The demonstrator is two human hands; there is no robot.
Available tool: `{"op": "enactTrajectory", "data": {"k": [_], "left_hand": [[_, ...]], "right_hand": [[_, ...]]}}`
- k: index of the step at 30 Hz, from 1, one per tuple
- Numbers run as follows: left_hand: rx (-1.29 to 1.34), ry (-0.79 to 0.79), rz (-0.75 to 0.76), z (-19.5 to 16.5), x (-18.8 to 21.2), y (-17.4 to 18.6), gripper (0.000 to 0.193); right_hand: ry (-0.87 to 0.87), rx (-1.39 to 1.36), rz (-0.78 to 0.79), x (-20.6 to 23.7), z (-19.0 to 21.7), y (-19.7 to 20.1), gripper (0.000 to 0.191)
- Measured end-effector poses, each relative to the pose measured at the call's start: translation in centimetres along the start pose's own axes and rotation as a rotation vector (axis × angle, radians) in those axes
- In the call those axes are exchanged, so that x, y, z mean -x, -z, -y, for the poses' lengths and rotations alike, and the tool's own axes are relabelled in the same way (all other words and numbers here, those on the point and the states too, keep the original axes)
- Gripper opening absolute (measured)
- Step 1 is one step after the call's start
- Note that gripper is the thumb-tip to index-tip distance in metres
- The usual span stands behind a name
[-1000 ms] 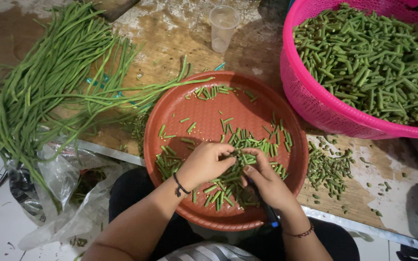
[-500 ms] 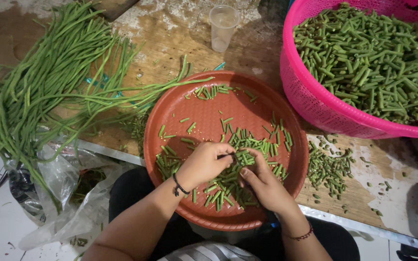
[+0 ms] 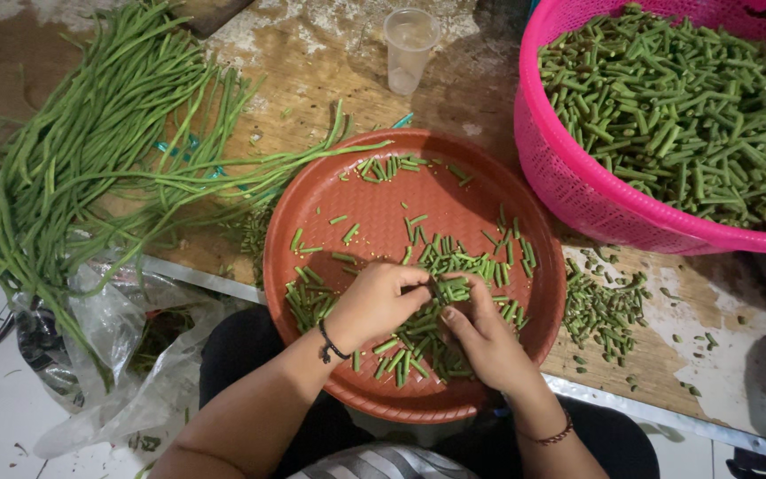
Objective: The person sits on the floor at a low work table and cuts long green beans into short pieces with scissors, holding each bean over a round tray so the cut pieces fall onto it. Cut pieces accumulate on the tray and on the table beside it, with uncut bean bundles to the left and a pink basket of cut beans to the right.
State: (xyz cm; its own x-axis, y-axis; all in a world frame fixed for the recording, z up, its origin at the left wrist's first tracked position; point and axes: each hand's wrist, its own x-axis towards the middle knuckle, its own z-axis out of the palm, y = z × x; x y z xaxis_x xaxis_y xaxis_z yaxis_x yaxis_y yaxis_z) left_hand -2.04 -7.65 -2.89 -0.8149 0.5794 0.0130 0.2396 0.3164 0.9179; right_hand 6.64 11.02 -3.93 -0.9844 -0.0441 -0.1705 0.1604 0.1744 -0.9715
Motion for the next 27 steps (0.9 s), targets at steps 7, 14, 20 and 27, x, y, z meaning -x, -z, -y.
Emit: {"op": "enactTrajectory", "data": {"k": [7, 14, 20, 27], "left_hand": [[-0.03, -0.035, 0.058, -0.2, 0.1, -0.5, 0.017], [0.047, -0.001, -0.014, -0.9, 0.1, -0.2, 0.047], [0.185, -0.105, -0.022, -0.2, -0.1, 0.1, 0.049], [0.157, 0.031, 0.037, 1.5, -0.6, -0.6, 0.013]], "right_hand": [[0.083, 0.022, -0.075, -0.8, -1.4, 0.1, 0.027], [-0.06, -0.177, 0.069, -0.4, -1.0, 1.2, 0.059], [0.01, -0.052, 0.053, -0.4, -0.6, 1.2, 0.041], [-0.044, -0.1, 0.07, 0.0, -0.3, 1.4, 0.054]]}}
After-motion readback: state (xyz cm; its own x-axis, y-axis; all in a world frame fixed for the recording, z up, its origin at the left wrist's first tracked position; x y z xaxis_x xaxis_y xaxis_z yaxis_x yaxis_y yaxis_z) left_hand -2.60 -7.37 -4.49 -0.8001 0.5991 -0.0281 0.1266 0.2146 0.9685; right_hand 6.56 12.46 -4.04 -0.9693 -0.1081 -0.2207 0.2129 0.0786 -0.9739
